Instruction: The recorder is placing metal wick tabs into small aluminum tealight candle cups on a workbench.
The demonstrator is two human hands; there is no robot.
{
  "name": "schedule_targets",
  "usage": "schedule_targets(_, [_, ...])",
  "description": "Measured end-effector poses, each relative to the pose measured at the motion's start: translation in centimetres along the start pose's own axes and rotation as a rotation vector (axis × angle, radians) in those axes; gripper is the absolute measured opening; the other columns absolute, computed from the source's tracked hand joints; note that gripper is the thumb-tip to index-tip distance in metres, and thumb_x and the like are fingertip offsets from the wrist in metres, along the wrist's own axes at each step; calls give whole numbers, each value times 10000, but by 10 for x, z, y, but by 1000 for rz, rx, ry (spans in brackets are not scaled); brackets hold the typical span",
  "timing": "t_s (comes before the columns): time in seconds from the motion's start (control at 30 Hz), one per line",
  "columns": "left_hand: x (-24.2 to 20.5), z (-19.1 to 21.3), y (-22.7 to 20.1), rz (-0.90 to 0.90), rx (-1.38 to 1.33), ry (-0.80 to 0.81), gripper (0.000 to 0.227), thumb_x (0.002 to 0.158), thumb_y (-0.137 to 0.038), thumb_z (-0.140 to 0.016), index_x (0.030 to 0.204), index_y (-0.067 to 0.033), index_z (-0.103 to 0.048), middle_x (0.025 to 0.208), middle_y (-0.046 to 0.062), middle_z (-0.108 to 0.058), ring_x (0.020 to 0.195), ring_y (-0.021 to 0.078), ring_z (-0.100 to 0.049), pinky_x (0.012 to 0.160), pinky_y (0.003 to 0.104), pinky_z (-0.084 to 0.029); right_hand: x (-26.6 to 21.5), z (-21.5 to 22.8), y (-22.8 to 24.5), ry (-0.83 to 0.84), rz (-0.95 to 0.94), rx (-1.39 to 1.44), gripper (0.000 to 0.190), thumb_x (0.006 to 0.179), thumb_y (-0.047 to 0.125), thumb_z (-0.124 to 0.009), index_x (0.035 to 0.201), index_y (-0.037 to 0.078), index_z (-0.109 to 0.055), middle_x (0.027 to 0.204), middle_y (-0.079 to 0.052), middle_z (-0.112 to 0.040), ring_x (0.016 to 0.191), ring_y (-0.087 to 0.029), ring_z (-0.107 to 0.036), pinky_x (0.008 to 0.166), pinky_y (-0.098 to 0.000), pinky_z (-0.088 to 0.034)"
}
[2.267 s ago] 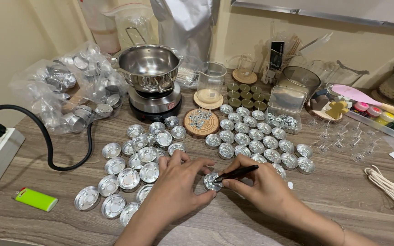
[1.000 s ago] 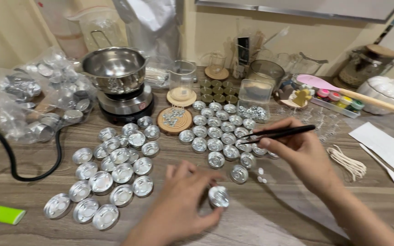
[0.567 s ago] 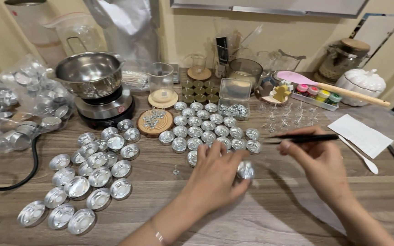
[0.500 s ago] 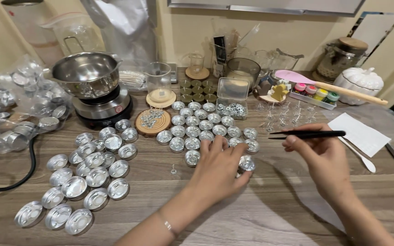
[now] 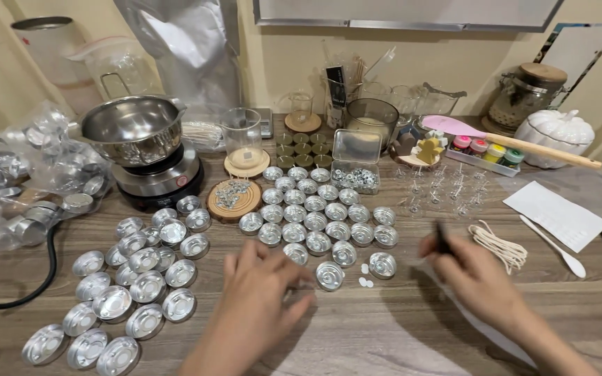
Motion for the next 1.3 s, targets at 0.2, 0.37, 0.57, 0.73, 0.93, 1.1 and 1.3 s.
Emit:
schedule_targets(0.2, [-6,-24,-22,-429,14,-357,286,798,-276,-773,1000,-74,-781,1039,110,-736,1019,305,-512,857,482,-364,-14,-48,86,178,466,-452,363,766,195,-787,1071,11,-716,1014,-144,-767,865,-313,-749,759,-387,-592])
schedule_targets(0.37, [16,-24,-24,-349,121,-320,157,878,-205,-734,948,-74,-787,922,80,-728,982,265,-532,898,489,-367,1,-52,101,149,258,-430,296,800,166,-747,1068,39,-745,960,-128,-779,816,-310,-770,725,-409,-598])
schedule_targets(0.57, [36,-27,-8,-285,80,-359,160,868,-208,-750,962,-85,-791,909,64,-740,950,253,-543,884,482,-359,18,-64,99,156,307,-441,233,828,162,-740,1017,27,-754,963,-137,-776,818,-321,-764,733,-407,-590])
schedule_targets(0.73, [29,-15,-5,-274,7,-404,309,834,-236,-757,1103,-84,-758,997,84,-738,967,270,-550,896,479,-374,25,-65,91,116,289,-427,271,797,167,-756,1038,43,-760,973,-142,-777,826,-319,-768,724,-407,-596])
schedule_targets(0.93, [8,30,26,-300,60,-701,460,884,-306,-721,1262,-47,-675,1232,167,-674,1164,323,-542,999,518,-374,30,-65,107,136,-2,-464,328,900,330,-730,1187,173,-726,888,-75,-810,617,-202,-747,612,-348,-583])
schedule_targets(1.1, [-7,81,89,-38,74,-805,413,864,-224,-729,1243,-66,-681,1195,126,-698,1130,349,-564,945,504,-413,64,-88,129,116,134,-187,330,932,324,-617,1125,101,-766,750,-86,-703,636,-159,-588,554,-323,-439])
schedule_targets(1.3, [-14,92,138,25,60,-787,298,864,-234,-746,1129,-97,-743,1081,98,-743,1061,337,-602,964,468,-433,100,-157,196,178,310,-119,331,939,349,-632,1118,96,-748,751,9,-682,679,-101,-588,608,-281,-461])
Point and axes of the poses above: each hand's wrist, its own x-axis towards the middle knuckle, its own z-axis out of the back of the hand, y = z × x, the point moved 7 cm from there along x, towards the middle knuckle
